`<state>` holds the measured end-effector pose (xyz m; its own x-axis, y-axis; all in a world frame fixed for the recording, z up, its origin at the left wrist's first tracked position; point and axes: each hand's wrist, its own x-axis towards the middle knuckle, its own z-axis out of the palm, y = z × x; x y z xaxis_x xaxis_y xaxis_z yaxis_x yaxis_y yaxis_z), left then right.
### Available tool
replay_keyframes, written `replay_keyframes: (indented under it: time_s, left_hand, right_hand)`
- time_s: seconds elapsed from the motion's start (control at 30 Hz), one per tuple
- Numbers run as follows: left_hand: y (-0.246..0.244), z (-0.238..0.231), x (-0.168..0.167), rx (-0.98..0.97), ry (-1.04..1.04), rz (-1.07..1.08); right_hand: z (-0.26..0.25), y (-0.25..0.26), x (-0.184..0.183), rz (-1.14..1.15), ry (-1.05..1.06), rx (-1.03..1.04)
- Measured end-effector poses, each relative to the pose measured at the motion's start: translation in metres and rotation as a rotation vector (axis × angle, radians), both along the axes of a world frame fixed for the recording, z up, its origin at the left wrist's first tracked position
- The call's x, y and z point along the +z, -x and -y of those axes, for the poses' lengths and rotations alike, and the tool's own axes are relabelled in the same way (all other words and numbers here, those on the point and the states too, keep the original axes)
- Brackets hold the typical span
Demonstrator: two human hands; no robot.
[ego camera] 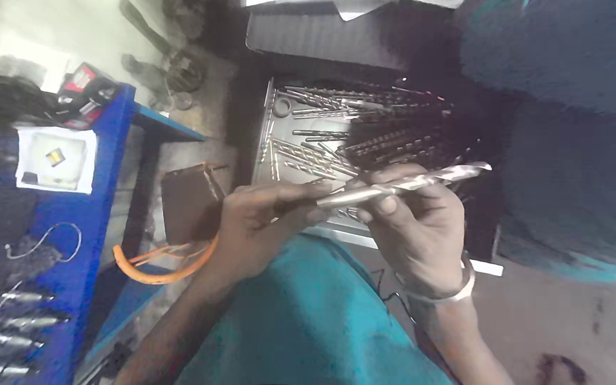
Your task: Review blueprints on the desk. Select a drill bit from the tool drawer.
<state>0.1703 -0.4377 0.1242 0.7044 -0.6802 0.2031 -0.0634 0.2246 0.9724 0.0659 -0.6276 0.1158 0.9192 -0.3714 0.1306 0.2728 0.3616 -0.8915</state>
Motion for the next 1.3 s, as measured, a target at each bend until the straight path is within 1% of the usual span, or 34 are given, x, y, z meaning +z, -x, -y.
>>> replay_keyframes:
  time_s: [0.2,0.5,0.63,0.7,0.77,0.83,0.87,0.9,0.93,0.97,1.0,1.03,1.07,1.1,1.17,1.23,1.3]
  left_hand:
    - [0.001,0.001,0.009,-0.043,0.014,0.011]
    - [0.000,-0.001,0.014,-0.062,0.014,0.043]
    - [-0.001,-0.004,0.013,-0.048,0.019,0.048]
    - [-0.003,-0.007,0.008,-0.040,-0.046,0.109]
    - [-0.006,-0.009,-0.008,-0.058,-0.170,0.167]
    - [-0.007,-0.013,-0.031,-0.110,-0.388,0.256]
    - [-0.006,-0.014,-0.043,-0.137,-0.488,0.313]
    - [-0.005,-0.015,-0.057,-0.167,-0.566,0.348]
    - [-0.005,-0.018,-0.070,-0.198,-0.611,0.349]
    - [-0.005,-0.021,-0.081,-0.225,-0.644,0.314]
    - [-0.005,-0.025,-0.091,-0.245,-0.669,0.262]
    - [-0.005,-0.028,-0.099,-0.254,-0.688,0.213]
    - [-0.005,-0.032,-0.105,-0.250,-0.700,0.176]
    - [-0.006,-0.035,-0.109,-0.238,-0.716,0.153]
    - [-0.006,-0.041,-0.112,-0.212,-0.783,0.133]
    - [-0.008,-0.046,-0.115,-0.187,-0.834,0.133]
    - [-0.012,-0.050,-0.115,-0.169,-0.857,0.131]
  right_hand:
    - [-0.003,0.007,0.010,0.008,-0.005,-0.068]
    - [-0.001,0.012,0.016,0.043,0.082,-0.058]
    - [-0.002,0.010,0.015,0.025,0.100,-0.051]
    - [-0.001,0.008,0.009,-0.005,0.123,-0.031]
    - [0.003,0.006,-0.004,-0.057,0.174,0.045]
    - [0.004,0.003,-0.023,-0.163,0.265,0.161]
    - [0.006,0.000,-0.035,-0.224,0.359,0.223]
    - [0.010,-0.002,-0.047,-0.306,0.521,0.290]
    - [0.018,-0.006,-0.056,-0.396,0.734,0.372]
    - [0.029,-0.012,-0.061,-0.503,0.926,0.481]
    - [0.040,-0.022,-0.065,-0.627,1.035,0.608]
    - [0.052,-0.035,-0.074,-0.731,1.098,0.694]
    - [0.062,-0.047,-0.087,-0.779,1.149,0.685]
    - [0.073,-0.059,-0.103,-0.767,1.198,0.601]
    - [0.090,-0.087,-0.133,-0.623,1.274,0.393]
    - [0.098,-0.126,-0.148,-0.590,1.314,0.286]
    - [0.098,-0.163,-0.157,-0.675,1.381,0.218]
